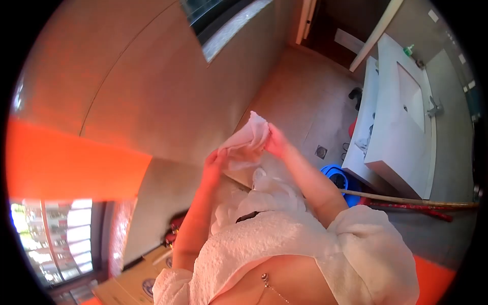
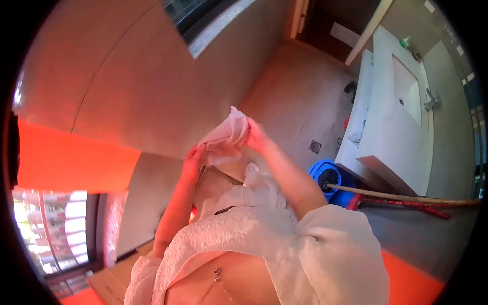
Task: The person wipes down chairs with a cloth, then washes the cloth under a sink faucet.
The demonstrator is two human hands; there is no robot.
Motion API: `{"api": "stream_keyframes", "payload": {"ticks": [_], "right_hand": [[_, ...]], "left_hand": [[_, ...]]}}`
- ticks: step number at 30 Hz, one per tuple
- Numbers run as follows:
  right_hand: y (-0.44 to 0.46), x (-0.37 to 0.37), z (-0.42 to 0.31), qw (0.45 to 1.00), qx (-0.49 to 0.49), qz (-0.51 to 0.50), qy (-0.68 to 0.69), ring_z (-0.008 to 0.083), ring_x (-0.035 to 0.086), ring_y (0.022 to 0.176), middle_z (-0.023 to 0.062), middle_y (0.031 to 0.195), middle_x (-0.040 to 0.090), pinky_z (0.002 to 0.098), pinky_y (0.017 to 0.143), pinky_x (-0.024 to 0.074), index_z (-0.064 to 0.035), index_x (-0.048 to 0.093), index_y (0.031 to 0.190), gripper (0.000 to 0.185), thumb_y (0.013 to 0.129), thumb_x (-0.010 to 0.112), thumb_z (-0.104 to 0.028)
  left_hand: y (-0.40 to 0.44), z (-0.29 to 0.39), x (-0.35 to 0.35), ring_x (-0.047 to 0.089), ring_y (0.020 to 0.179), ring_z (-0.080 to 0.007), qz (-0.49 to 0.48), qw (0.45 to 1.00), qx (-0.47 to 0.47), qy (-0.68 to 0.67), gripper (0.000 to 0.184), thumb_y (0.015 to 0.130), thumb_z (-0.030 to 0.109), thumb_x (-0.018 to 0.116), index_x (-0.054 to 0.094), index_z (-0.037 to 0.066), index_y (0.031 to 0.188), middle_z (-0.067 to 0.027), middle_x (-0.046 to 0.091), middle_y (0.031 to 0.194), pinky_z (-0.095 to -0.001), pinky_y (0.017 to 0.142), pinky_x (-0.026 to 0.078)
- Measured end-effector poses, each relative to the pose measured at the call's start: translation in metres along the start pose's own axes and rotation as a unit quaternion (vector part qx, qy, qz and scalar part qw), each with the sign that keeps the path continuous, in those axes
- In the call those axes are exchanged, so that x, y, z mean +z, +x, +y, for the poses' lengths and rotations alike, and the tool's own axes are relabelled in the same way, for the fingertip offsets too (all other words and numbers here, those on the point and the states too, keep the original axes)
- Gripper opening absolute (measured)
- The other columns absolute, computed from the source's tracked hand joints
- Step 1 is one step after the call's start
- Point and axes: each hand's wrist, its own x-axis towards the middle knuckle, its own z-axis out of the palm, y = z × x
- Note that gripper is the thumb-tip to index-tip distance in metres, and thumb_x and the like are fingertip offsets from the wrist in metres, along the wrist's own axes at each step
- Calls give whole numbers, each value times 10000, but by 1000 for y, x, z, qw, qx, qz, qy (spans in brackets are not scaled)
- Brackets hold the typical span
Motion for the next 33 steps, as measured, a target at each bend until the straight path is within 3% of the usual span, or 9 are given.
{"api": "stream_keyframes", "payload": {"ticks": [4, 5, 9, 15, 20, 24, 26, 29, 33], "right_hand": [[36, 15, -106, 998, -62, -5, -5, 221, 452, 1105, 94, 1198, 477, 391, 933, 380, -46, 442, 1187, 397, 928, 266, -290], [47, 6, -123, 998, -52, 25, -2, 244, 416, 1152, 90, 1250, 442, 422, 955, 346, -82, 390, 1253, 430, 930, 258, -334], [35, -25, -194, 986, -146, 76, 31, 246, 468, 1087, 88, 1198, 482, 421, 903, 389, -91, 435, 1206, 403, 925, 268, -327], [16, -95, -313, 963, -223, 144, 51, 190, 572, 827, 67, 965, 577, 335, 735, 477, -82, 511, 1057, 314, 903, 348, -302], [4, -140, -426, 918, -302, 242, 85, 193, 580, 819, 84, 997, 574, 329, 742, 473, -87, 496, 1102, 331, 884, 412, -320], [-50, -152, -506, 832, -418, 358, 60, 209, 575, 861, 92, 1031, 571, 342, 749, 467, -94, 489, 1124, 357, 849, 499, -321], [-104, -154, -528, 738, -508, 440, 58, 221, 576, 871, 105, 1047, 570, 344, 757, 460, -82, 482, 1135, 363, 858, 479, -316], [-184, -189, -558, 664, -576, 473, 62, 230, 564, 935, 130, 1075, 564, 331, 777, 448, -58, 487, 1130, 352, 865, 451, -286], [-267, -234, -631, 590, -640, 483, 94, 236, 545, 987, 145, 1095, 557, 324, 788, 443, -42, 495, 1123, 346, 865, 439, -267]], "left_hand": [[96, 79, 59, 532, 914, -130, 8, 1000, 24, -7, 292, 851, 242, 534, 552, 31, 1053, -33, 584, 979, -257, 781, 415], [126, 86, 70, 532, 914, -130, -23, 1000, 22, 0, 292, 851, 242, 534, 552, 31, 1053, -33, 584, 979, -257, 781, 415], [228, 95, 125, 523, 999, -214, -166, 985, 41, -11, 324, 859, 309, 481, 540, 51, 1046, -85, 573, 1043, -325, 867, 404], [325, 167, 300, 516, 1022, -227, -332, 902, -247, -124, 362, 855, 346, 481, 511, 70, 1088, -78, 552, 1086, -397, 885, 406], [426, 185, 458, 509, 1039, -218, -415, 875, -248, -32, 343, 845, 260, 518, 480, 93, 1142, -72, 536, 1110, -393, 887, 407], [458, 211, 605, 511, 1037, -204, -523, 812, -250, 74, 339, 862, 204, 491, 456, 81, 1176, -58, 533, 1122, -375, 875, 409], [456, 204, 674, 508, 1039, -196, -581, 777, -235, 59, 324, 868, 191, 482, 460, 79, 1171, -52, 536, 1114, -358, 879, 397], [433, 203, 773, 500, 1038, -186, -659, 712, -244, 4, 317, 871, 195, 476, 464, 81, 1167, -42, 541, 1100, -345, 875, 384], [426, 162, 888, 494, 1031, -186, -680, 692, -242, 22, 352, 862, 222, 497, 452, 67, 1175, -38, 541, 1091, -349, 871, 378]]}}
